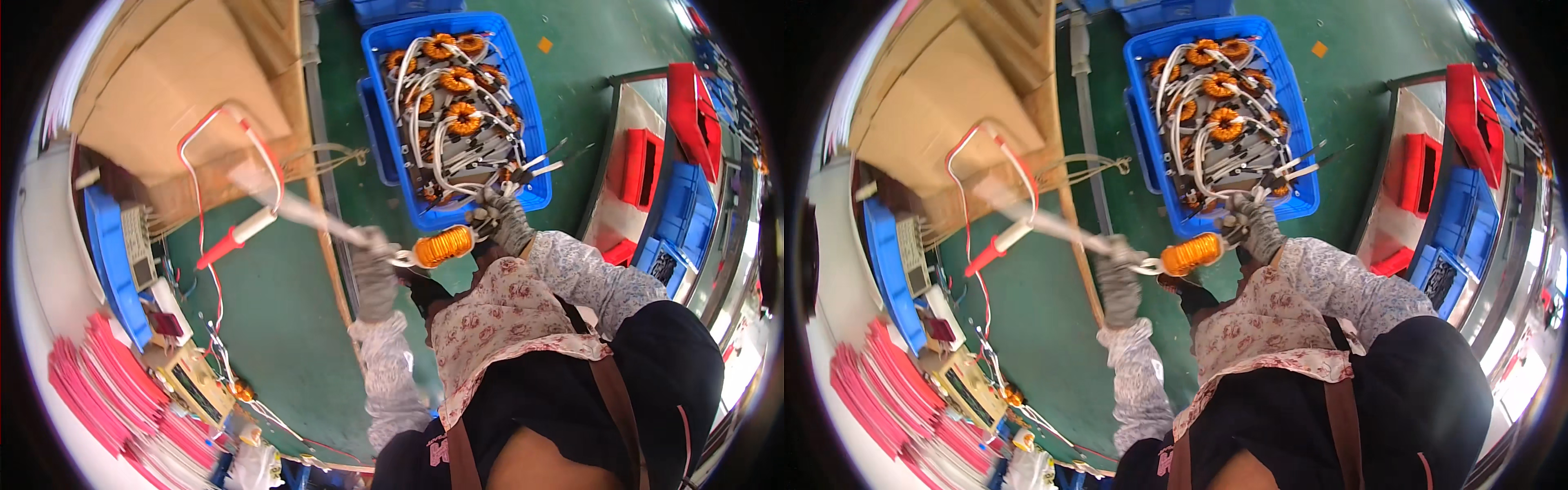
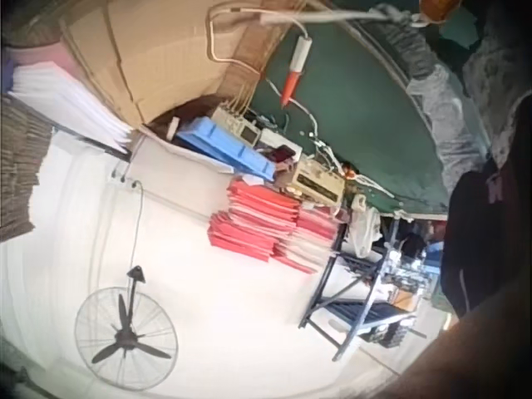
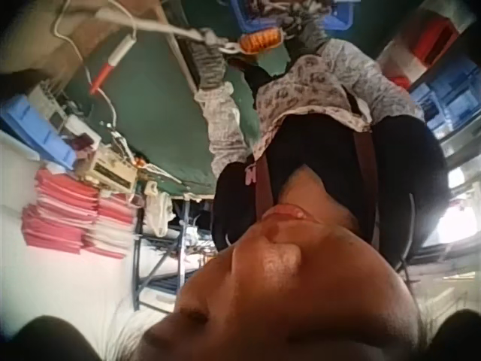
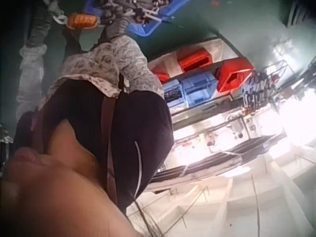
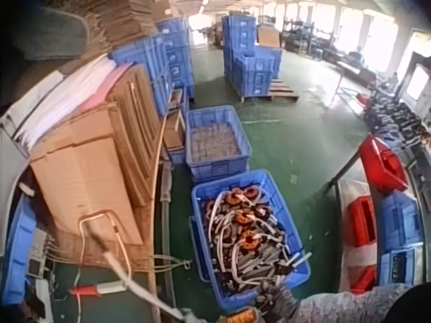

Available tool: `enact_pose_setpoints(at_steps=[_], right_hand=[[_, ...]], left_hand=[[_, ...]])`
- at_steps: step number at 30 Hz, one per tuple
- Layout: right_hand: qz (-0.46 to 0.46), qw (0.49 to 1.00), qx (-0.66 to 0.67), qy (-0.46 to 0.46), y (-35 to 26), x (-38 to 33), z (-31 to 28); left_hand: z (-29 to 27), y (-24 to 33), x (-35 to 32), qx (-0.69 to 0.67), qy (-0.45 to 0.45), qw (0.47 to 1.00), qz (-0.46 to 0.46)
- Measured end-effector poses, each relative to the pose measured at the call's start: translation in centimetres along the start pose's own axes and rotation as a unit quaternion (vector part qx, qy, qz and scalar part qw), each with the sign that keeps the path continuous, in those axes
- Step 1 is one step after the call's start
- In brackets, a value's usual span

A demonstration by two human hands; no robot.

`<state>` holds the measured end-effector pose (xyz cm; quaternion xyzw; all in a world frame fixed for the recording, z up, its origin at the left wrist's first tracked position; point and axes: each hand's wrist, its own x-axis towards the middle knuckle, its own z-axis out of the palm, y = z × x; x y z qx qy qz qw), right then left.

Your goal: The person uses a multimeter to test copper coil assemblies on a workbench. They systematically probe the terminals of each unit, then transfer the tested components into a blue plastic bin. The person also moves a bin of white packing material and briefly handles a metal rack.

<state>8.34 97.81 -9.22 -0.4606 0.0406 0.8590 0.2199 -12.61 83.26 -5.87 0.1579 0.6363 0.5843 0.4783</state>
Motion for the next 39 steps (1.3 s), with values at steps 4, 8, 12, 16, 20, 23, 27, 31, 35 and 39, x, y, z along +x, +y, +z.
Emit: enact_pose_setpoints(at_steps=[4, 8, 12, 16, 20, 23, 27, 31, 35, 39], right_hand=[[-0.137, 0.956, -0.205, 0.159, -3.8, 1.4, -2.3], [-0.026, 0.965, -0.102, 0.242, -6.4, 8.3, -10.0], [-0.029, 0.958, -0.078, 0.276, -7.4, 15.3, -16.9], [-0.090, 0.951, -0.074, 0.286, -9.3, 16.7, -16.6], [-0.028, 0.843, -0.392, 0.368, -7.4, 24.2, -25.7], [-0.058, 0.746, -0.552, 0.370, -6.4, 23.2, -25.7], [-0.172, 0.671, -0.622, 0.365, -8.4, 18.0, -22.4], [-0.106, 0.737, -0.543, 0.389, -16.7, 12.8, -15.0], [-0.167, 0.644, -0.666, 0.338, -17.9, 16.2, -13.8], [-0.182, 0.566, -0.761, 0.258, -18.8, 17.6, -14.5]], left_hand=[[6.8, -9.0, 4.3, 0.539, -0.117, 0.825, 0.121], [9.9, -14.7, 10.1, 0.461, -0.125, 0.877, -0.054], [9.1, -22.3, 15.9, 0.403, -0.036, 0.890, -0.209], [6.9, -27.2, 17.6, 0.184, -0.047, 0.939, -0.288], [9.0, -26.1, 17.0, 0.328, -0.081, 0.907, -0.251], [11.3, -20.6, 18.1, 0.506, -0.122, 0.829, -0.202], [11.5, -16.7, 20.3, 0.507, -0.065, 0.857, -0.066], [13.2, -16.8, 24.7, 0.545, -0.069, 0.833, -0.067], [13.6, -20.6, 28.9, 0.661, -0.078, 0.744, -0.060], [12.8, -22.6, 30.0, 0.689, -0.051, 0.723, 0.008]])
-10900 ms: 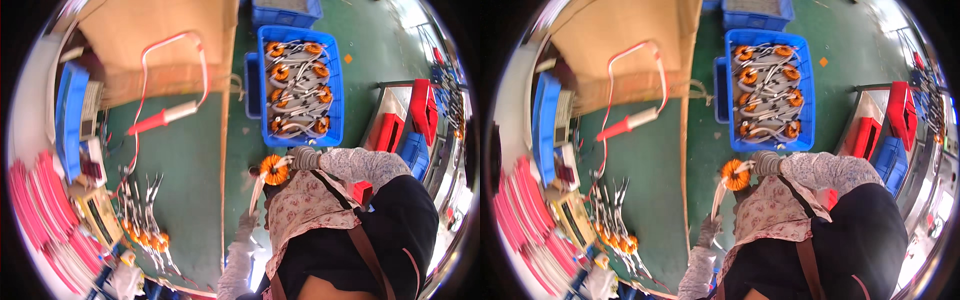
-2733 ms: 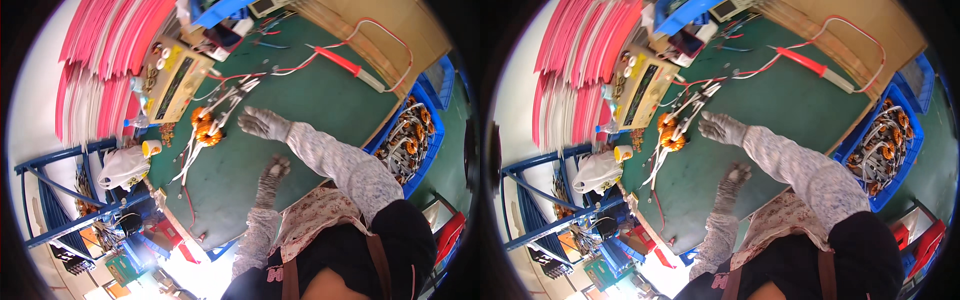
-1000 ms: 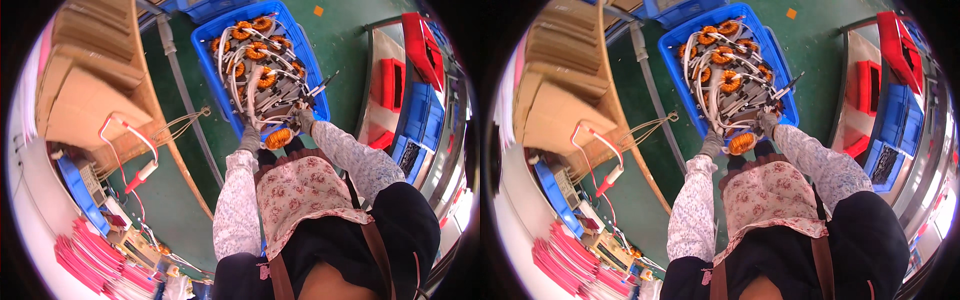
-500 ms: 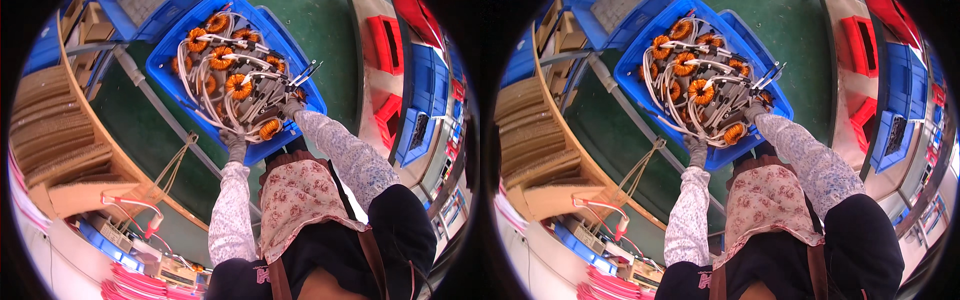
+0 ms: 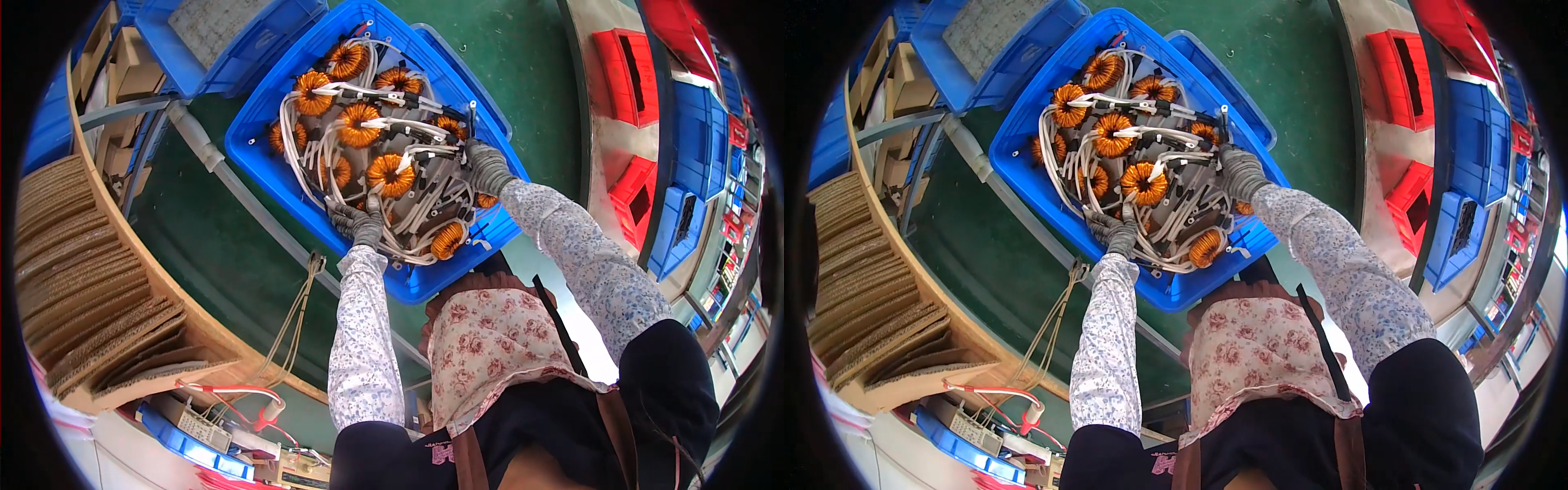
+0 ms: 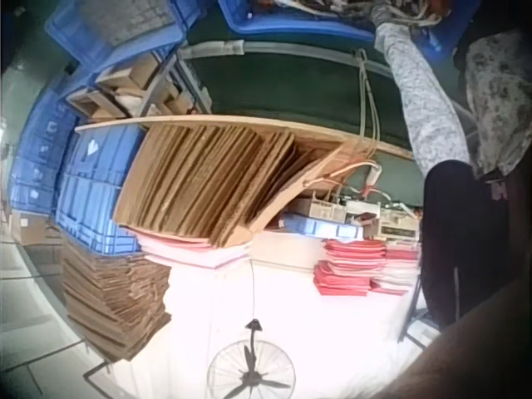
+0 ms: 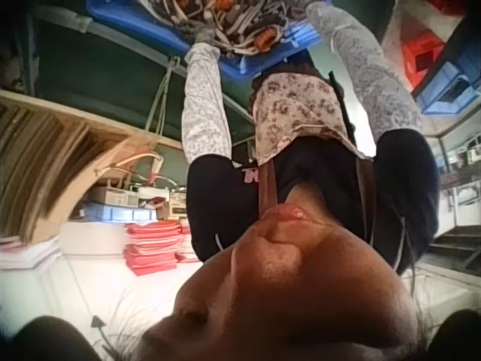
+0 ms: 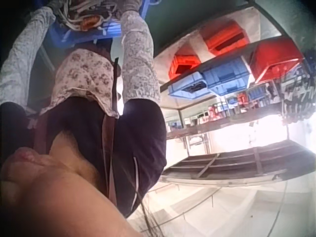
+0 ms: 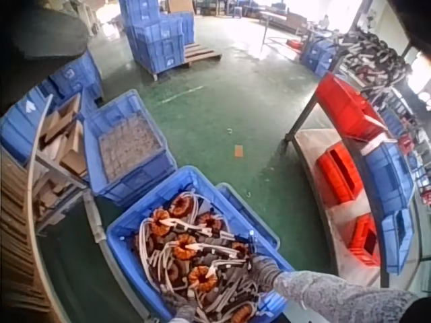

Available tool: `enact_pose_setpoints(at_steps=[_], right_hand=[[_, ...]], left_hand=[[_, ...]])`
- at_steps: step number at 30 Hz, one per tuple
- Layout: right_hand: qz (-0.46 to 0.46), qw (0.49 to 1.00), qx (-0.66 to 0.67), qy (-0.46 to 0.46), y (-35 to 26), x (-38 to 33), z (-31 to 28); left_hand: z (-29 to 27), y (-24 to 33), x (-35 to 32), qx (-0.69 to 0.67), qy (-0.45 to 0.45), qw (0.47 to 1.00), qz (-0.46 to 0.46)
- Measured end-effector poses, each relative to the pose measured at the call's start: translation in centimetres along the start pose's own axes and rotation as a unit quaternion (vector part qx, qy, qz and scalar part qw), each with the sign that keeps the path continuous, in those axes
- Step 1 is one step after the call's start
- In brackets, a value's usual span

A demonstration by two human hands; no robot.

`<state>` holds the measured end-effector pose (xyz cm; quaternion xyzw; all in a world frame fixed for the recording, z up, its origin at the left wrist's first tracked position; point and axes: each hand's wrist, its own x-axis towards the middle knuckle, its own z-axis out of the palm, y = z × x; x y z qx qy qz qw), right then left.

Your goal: The person uses a multimeter to test copper coil assemblies on a workbench. They systematically probe the terminals of each unit, then transfer the tested components into a blue plastic bin. The person also moves a bin of white packing material and briefly handles a metal rack.

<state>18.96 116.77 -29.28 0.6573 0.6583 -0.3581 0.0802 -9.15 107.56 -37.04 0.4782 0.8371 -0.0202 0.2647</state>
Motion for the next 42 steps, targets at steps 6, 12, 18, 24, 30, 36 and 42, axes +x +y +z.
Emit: enact_pose_setpoints(at_steps=[6, 12, 18, 24, 30, 36, 42], right_hand=[[-0.001, 0.992, -0.011, -0.125, 2.3, 3.8, 1.2], [0.021, 0.991, -0.010, -0.129, 1.8, 4.0, 0.9], [0.048, 0.993, -0.094, -0.051, -1.8, -0.9, -0.5], [-0.146, 0.974, -0.030, -0.173, -5.8, -9.8, 6.4], [-0.142, 0.974, -0.119, -0.133, -5.1, -8.2, 11.2], [-0.110, 0.958, -0.126, -0.233, -5.2, -6.3, 10.4], [0.048, 0.988, 0.143, -0.008, -0.5, -6.5, 5.8]], left_hand=[[-0.7, 1.5, 0.2, -0.009, -0.085, 0.993, -0.082], [0.5, 0.4, 0.6, -0.032, -0.054, 0.995, -0.074], [-2.6, -0.7, 0.1, -0.137, -0.044, 0.989, 0.029], [-5.2, 0.2, -0.3, -0.063, -0.155, 0.986, 0.024], [-4.5, 0.8, 0.5, 0.005, -0.191, 0.981, 0.015], [-4.3, -0.2, 0.4, 0.001, -0.170, 0.984, 0.054], [-5.7, -1.9, -1.1, -0.054, -0.082, 0.986, 0.132]])
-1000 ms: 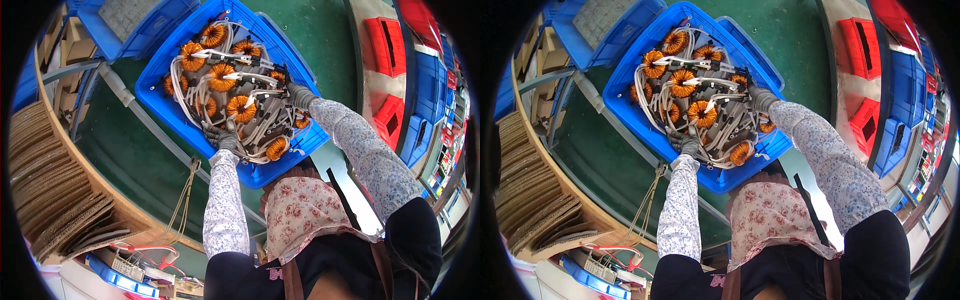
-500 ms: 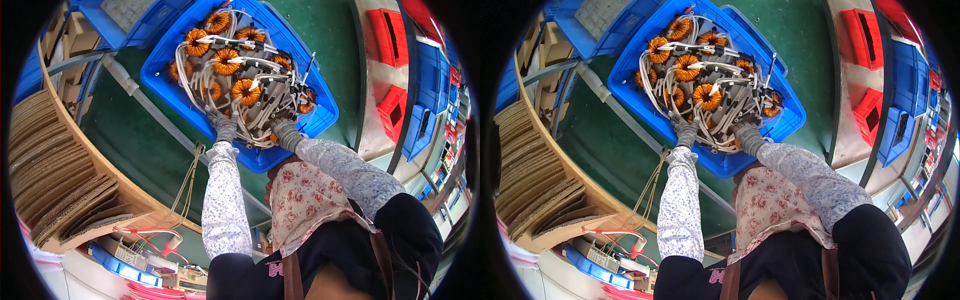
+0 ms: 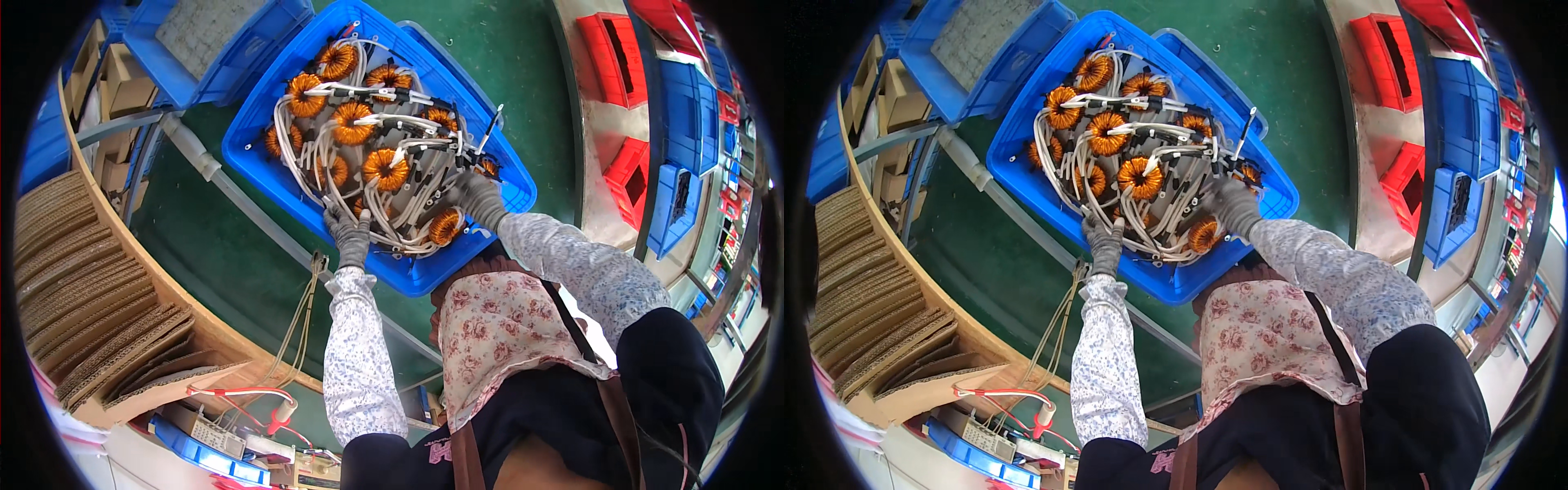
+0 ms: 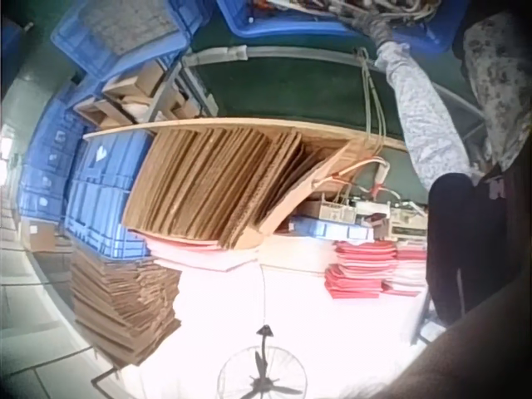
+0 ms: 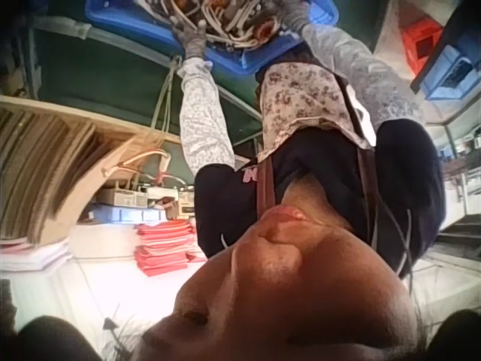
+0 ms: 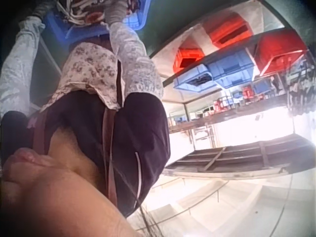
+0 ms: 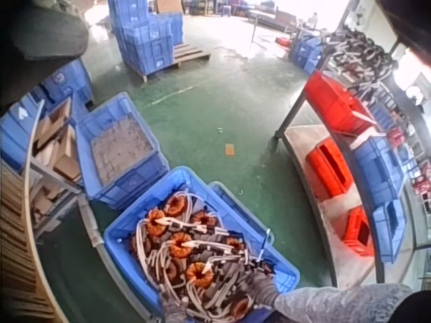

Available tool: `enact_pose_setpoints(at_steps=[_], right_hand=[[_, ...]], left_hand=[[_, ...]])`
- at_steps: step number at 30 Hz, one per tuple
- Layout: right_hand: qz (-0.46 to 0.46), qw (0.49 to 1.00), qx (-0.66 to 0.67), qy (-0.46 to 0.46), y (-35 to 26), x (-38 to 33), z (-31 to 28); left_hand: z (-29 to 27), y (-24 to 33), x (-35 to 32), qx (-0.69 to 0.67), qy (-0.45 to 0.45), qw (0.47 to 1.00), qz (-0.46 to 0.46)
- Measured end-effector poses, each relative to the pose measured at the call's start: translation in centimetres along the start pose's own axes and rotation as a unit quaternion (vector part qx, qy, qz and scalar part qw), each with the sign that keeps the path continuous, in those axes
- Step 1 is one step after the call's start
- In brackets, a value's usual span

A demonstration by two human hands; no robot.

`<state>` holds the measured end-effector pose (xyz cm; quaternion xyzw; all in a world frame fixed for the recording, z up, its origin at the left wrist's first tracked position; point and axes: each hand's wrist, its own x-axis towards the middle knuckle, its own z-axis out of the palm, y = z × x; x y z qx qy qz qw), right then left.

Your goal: The person uses a multimeter to test copper coil assemblies on a workbench. They systematically probe the terminals of each unit, then transfer the tested components into a blue plastic bin. The person also moves a bin of white packing material and briefly handles a metal rack.

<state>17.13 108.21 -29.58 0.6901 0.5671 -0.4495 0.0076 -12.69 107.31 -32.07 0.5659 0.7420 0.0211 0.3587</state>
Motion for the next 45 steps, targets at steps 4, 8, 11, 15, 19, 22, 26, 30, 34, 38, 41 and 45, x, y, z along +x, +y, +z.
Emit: enact_pose_setpoints(at_steps=[4, 8, 11, 15, 19, 22, 26, 30, 34, 38, 41, 45], right_hand=[[0.181, 0.943, 0.087, 0.266, 0.2, 2.4, -4.1], [0.213, 0.881, 0.354, 0.231, 0.6, 5.3, -1.6], [0.187, 0.912, 0.266, 0.251, 3.0, 5.9, -0.9], [0.230, 0.968, 0.062, 0.081, -0.4, 4.9, -5.8], [0.222, 0.968, -0.039, 0.111, -0.1, 4.3, -5.1], [0.256, 0.963, -0.002, 0.084, 1.1, 3.8, -4.6], [0.296, 0.955, 0.027, 0.014, 3.8, 6.2, -4.9], [0.282, 0.957, -0.069, 0.009, 2.8, 9.5, -4.1], [0.326, 0.933, -0.081, 0.128, 6.6, 9.3, 1.4], [0.137, 0.960, -0.149, 0.192, 0.1, 2.3, -3.4], [0.142, 0.961, -0.231, 0.048, 4.4, 4.2, -3.1], [0.292, 0.955, 0.031, -0.037, 3.0, 7.7, -3.1]], left_hand=[[0.2, 2.4, -3.7, -0.064, 0.001, 0.998, -0.020], [2.7, 3.6, -8.0, -0.075, -0.002, 0.997, -0.017], [4.4, 3.4, -10.6, -0.115, -0.081, 0.987, -0.077], [8.5, 0.5, -12.5, -0.267, -0.110, 0.951, -0.110], [10.0, -0.6, -11.6, -0.410, -0.079, 0.891, -0.177], [6.6, 2.7, -10.0, -0.396, -0.120, 0.877, -0.245], [7.0, 1.1, -10.3, -0.428, -0.135, 0.868, -0.213], [4.7, 3.3, -10.3, -0.409, -0.151, 0.871, -0.226], [4.5, 4.2, -11.1, -0.454, -0.156, 0.842, -0.247], [11.5, -2.1, -14.3, -0.526, -0.094, 0.827, -0.171], [7.1, 2.6, -15.6, -0.433, -0.116, 0.850, -0.278], [5.1, 7.4, -18.2, -0.353, -0.105, 0.896, -0.246]])
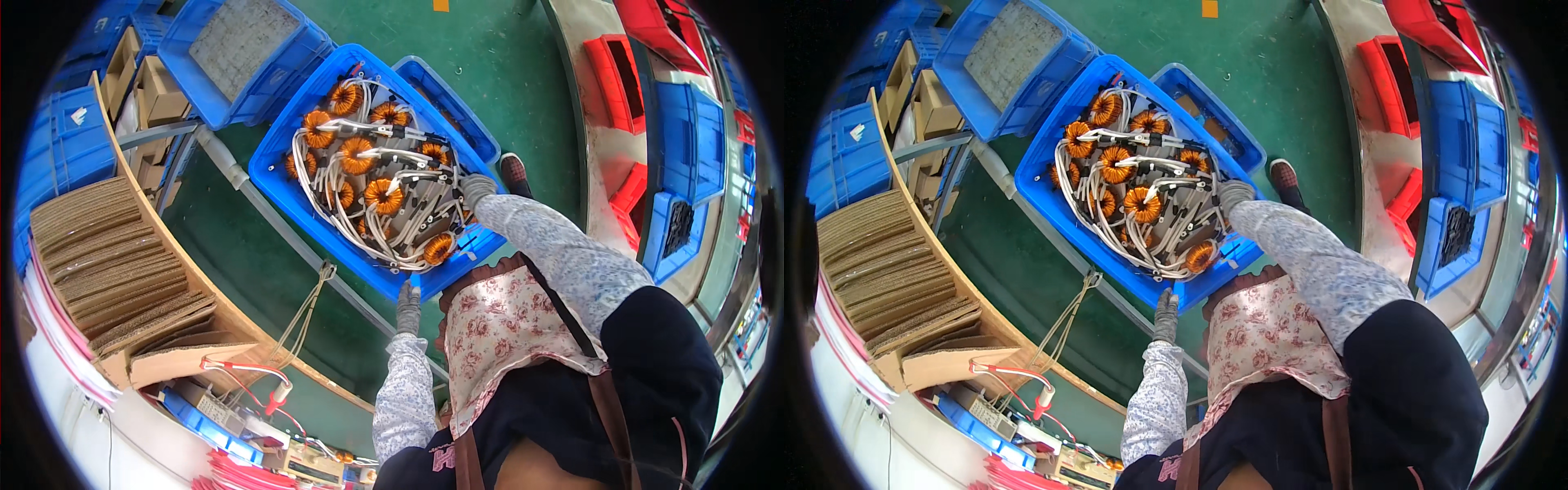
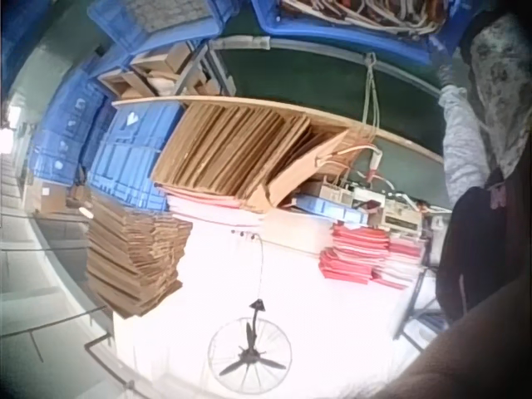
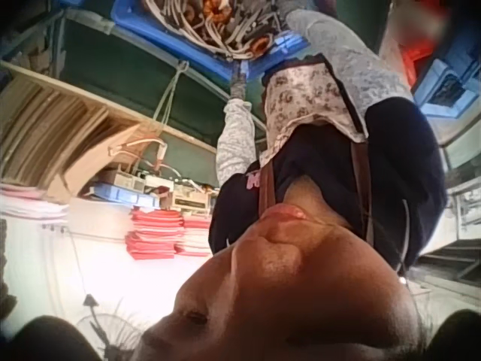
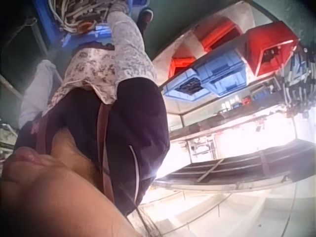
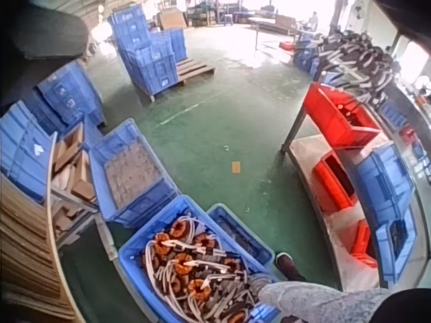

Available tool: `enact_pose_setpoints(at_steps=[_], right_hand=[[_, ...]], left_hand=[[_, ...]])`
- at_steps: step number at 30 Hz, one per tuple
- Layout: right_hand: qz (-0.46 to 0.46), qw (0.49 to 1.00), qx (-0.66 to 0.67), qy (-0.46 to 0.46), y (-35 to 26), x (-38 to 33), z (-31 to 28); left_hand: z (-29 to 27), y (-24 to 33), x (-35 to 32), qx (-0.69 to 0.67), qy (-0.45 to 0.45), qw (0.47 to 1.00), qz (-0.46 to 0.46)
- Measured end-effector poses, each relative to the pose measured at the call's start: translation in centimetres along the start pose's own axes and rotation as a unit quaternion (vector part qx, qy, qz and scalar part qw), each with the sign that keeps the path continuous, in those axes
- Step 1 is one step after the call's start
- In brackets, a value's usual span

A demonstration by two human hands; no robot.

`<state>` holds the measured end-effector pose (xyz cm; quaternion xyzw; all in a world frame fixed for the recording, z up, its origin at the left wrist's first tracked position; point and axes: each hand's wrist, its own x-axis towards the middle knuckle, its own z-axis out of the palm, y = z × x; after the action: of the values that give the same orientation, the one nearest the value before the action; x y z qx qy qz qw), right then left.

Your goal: The person uses a multimeter to test copper coil assemblies on a workbench. They systematically probe the terminals of each unit, then transfer the tested components into a blue plastic bin. The person also moves a bin of white packing material and briefly handles a metal rack.

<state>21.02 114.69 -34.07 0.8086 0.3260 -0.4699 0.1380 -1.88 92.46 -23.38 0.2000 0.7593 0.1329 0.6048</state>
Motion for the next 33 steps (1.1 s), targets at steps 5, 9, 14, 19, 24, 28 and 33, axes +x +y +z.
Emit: enact_pose_setpoints(at_steps=[5, 9, 14, 19, 24, 28, 33], right_hand=[[-0.287, 0.944, -0.143, 0.084, -0.4, -4.6, -3.8], [-0.522, 0.835, -0.175, 0.003, 5.4, -8.0, -11.8], [-0.370, 0.816, -0.374, -0.239, 10.6, -5.5, -26.4], [-0.240, 0.859, -0.448, -0.051, 22.4, 9.8, -30.4], [-0.329, 0.923, -0.150, -0.130, 20.2, 12.0, -32.3], [-0.302, 0.929, -0.200, -0.076, 10.9, 5.1, -36.9], [-0.294, 0.918, -0.265, -0.021, 6.2, 8.1, -42.3]], left_hand=[[5.2, 1.4, -5.7, -0.109, 0.041, 0.993, -0.033], [11.6, 0.9, -8.8, -0.048, 0.012, 0.998, -0.035], [18.4, 9.0, -13.1, -0.036, -0.024, 0.998, -0.039], [19.2, 10.7, -15.2, -0.022, -0.002, 1.000, 0.010], [16.4, 9.9, -12.6, 0.011, 0.032, 0.999, 0.025], [17.9, 1.1, -5.6, 0.012, 0.098, 0.995, -0.011], [18.5, 4.6, 0.9, -0.071, 0.150, 0.986, 0.034]])
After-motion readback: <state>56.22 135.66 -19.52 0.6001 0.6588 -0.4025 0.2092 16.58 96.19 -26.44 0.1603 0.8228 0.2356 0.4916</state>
